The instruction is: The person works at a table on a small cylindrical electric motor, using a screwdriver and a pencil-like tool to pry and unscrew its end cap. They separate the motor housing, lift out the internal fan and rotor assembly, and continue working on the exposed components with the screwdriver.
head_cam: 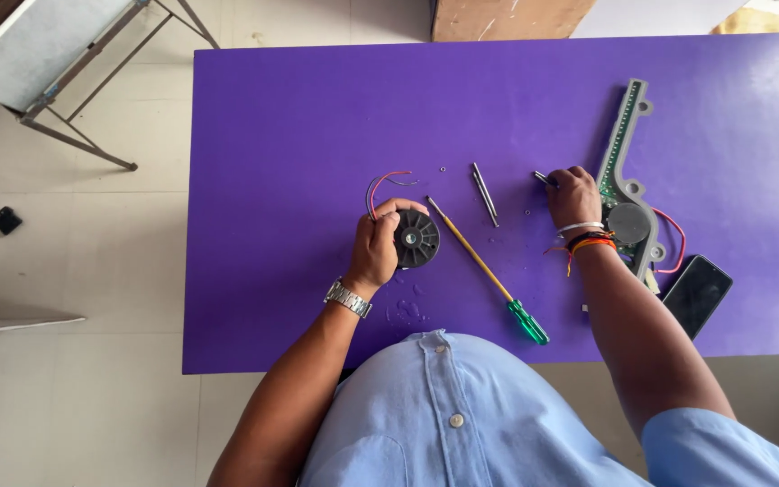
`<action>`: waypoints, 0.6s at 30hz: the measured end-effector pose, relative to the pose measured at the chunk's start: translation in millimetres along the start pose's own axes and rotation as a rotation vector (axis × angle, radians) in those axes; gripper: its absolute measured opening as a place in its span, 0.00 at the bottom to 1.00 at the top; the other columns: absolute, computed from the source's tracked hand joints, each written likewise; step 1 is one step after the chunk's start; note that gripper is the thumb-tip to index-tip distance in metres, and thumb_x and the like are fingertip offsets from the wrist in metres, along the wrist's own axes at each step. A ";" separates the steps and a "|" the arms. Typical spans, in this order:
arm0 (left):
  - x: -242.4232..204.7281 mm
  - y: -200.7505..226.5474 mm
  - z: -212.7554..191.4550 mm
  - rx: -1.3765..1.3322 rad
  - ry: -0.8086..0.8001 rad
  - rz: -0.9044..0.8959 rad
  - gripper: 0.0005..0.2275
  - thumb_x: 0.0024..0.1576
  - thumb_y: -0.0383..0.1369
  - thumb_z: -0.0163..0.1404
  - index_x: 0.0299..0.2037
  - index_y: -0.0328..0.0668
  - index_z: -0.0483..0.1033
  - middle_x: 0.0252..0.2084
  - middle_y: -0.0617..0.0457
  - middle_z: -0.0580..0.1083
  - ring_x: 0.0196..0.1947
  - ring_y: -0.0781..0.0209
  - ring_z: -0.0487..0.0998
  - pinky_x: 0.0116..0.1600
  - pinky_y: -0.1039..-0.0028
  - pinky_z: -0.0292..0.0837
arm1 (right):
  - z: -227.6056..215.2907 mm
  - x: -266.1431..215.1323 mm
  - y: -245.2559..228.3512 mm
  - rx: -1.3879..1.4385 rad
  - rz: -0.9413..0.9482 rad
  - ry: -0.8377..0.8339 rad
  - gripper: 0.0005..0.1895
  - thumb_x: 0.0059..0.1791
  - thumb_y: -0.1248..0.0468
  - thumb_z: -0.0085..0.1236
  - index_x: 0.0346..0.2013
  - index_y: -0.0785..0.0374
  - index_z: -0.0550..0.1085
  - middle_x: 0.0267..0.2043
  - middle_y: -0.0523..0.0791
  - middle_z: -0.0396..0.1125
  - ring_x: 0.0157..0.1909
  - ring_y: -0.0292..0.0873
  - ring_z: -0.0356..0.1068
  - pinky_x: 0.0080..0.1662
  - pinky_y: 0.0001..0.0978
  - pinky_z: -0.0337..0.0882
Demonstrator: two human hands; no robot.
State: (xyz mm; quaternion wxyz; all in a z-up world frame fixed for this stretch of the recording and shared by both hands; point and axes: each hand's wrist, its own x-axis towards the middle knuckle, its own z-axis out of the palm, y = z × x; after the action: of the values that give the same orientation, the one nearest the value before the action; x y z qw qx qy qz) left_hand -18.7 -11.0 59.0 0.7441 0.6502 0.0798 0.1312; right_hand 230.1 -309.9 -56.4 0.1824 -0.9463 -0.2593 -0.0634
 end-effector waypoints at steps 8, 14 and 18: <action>3.1 -3.8 -1.7 0.089 0.125 0.069 0.20 0.61 0.33 0.32 0.41 0.34 0.81 0.30 0.52 0.79 0.28 0.67 0.76 0.35 0.74 0.71 | 5.6 -5.3 3.6 0.048 0.043 -0.024 0.08 0.48 0.66 0.62 0.42 0.61 0.78 0.43 0.53 0.71 0.46 0.60 0.72 0.50 0.50 0.72; 30.1 -18.0 2.2 0.105 0.181 0.151 0.19 0.61 0.33 0.33 0.40 0.35 0.83 0.26 0.53 0.76 0.25 0.68 0.72 0.32 0.73 0.67 | -0.7 -20.6 -5.6 0.012 0.022 0.015 0.09 0.50 0.65 0.62 0.45 0.61 0.77 0.44 0.54 0.71 0.46 0.61 0.71 0.49 0.53 0.71; 45.6 -8.4 5.2 0.199 0.182 0.191 0.19 0.61 0.33 0.35 0.40 0.33 0.82 0.22 0.50 0.73 0.22 0.67 0.68 0.30 0.71 0.64 | -2.0 -27.5 -1.6 0.051 0.038 0.007 0.11 0.50 0.65 0.61 0.47 0.61 0.77 0.44 0.54 0.71 0.46 0.61 0.71 0.49 0.52 0.71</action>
State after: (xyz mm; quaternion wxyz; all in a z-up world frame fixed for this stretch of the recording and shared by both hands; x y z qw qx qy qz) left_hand 27.0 -3.3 53.8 0.6497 0.7109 0.0974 0.2509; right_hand 205.7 -322.3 -60.0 0.2084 -0.9459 -0.2421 -0.0564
